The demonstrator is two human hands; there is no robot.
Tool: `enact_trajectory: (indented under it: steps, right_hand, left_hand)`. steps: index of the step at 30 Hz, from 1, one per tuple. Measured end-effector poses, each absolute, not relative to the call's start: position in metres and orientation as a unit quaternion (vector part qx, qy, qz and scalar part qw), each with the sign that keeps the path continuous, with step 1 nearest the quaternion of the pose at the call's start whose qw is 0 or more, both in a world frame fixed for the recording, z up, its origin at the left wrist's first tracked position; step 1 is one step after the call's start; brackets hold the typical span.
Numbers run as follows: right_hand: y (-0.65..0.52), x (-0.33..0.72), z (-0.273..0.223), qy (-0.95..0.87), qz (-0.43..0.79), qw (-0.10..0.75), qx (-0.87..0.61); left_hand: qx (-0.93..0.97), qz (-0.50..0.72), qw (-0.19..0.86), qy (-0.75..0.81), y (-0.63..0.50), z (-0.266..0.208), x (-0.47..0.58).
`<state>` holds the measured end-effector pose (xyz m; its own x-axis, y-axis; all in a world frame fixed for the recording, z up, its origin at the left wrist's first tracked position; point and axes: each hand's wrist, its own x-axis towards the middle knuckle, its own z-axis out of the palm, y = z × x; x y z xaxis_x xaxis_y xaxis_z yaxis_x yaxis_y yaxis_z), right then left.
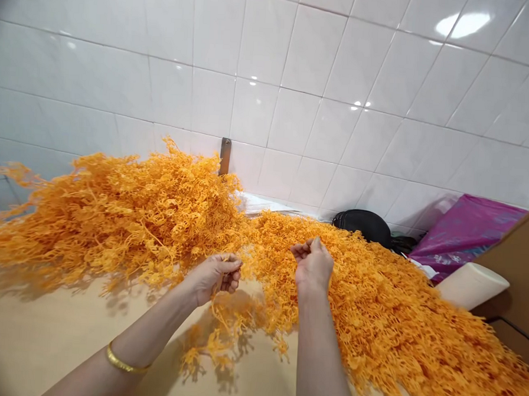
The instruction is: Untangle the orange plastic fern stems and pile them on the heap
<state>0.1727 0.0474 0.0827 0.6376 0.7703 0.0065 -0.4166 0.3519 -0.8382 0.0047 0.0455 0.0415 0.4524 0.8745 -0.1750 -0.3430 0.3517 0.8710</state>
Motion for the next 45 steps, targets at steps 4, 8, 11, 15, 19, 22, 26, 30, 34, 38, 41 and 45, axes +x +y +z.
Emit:
enact_trajectory:
  steps: [4,8,11,15,19,22,26,30,34,38,41,45]
  right_hand:
    - [0.042,0.172,0.088,-0.240,0.414,0.761,-0.437]
    - [0.036,0.152,0.089,-0.346,0.430,0.703,-0.449]
    - [0.032,0.143,0.088,-0.460,0.430,0.602,-0.490]
    - [0.030,0.133,0.083,-0.580,0.428,0.483,-0.497]
    - [0.037,0.125,0.073,-0.618,0.401,0.494,-0.462]
    - [0.041,0.125,0.069,-0.601,0.377,0.535,-0.458]
    - [0.040,0.129,0.070,-0.539,0.437,0.568,-0.443]
    - [0.040,0.129,0.070,-0.513,0.459,0.579,-0.436]
    - [0.044,0.123,0.066,-0.466,0.458,0.617,-0.439]
    - [0.049,0.114,0.061,-0.390,0.405,0.695,-0.449]
    - [0.052,0.112,0.058,-0.355,0.360,0.721,-0.475]
    - [0.055,0.114,0.053,-0.346,0.299,0.729,-0.509]
  left_hand:
    - [0.346,0.470,0.736,0.345,0.050,0.039,0.001]
    - [0.326,0.508,0.714,0.354,0.051,0.045,-0.001]
    - [0.293,0.526,0.713,0.359,0.049,0.052,-0.001]
    - [0.268,0.522,0.734,0.341,0.045,0.057,0.001]
    - [0.297,0.491,0.754,0.321,0.043,0.055,0.004]
    - [0.317,0.455,0.766,0.326,0.044,0.053,0.004]
    - [0.336,0.432,0.784,0.294,0.043,0.054,0.004]
    - [0.353,0.452,0.773,0.271,0.040,0.054,0.003]
    - [0.362,0.462,0.762,0.273,0.039,0.055,0.004]
    - [0.342,0.485,0.753,0.285,0.036,0.059,0.011]
    - [0.323,0.496,0.754,0.285,0.032,0.063,0.020]
    - [0.314,0.500,0.753,0.288,0.028,0.066,0.030]
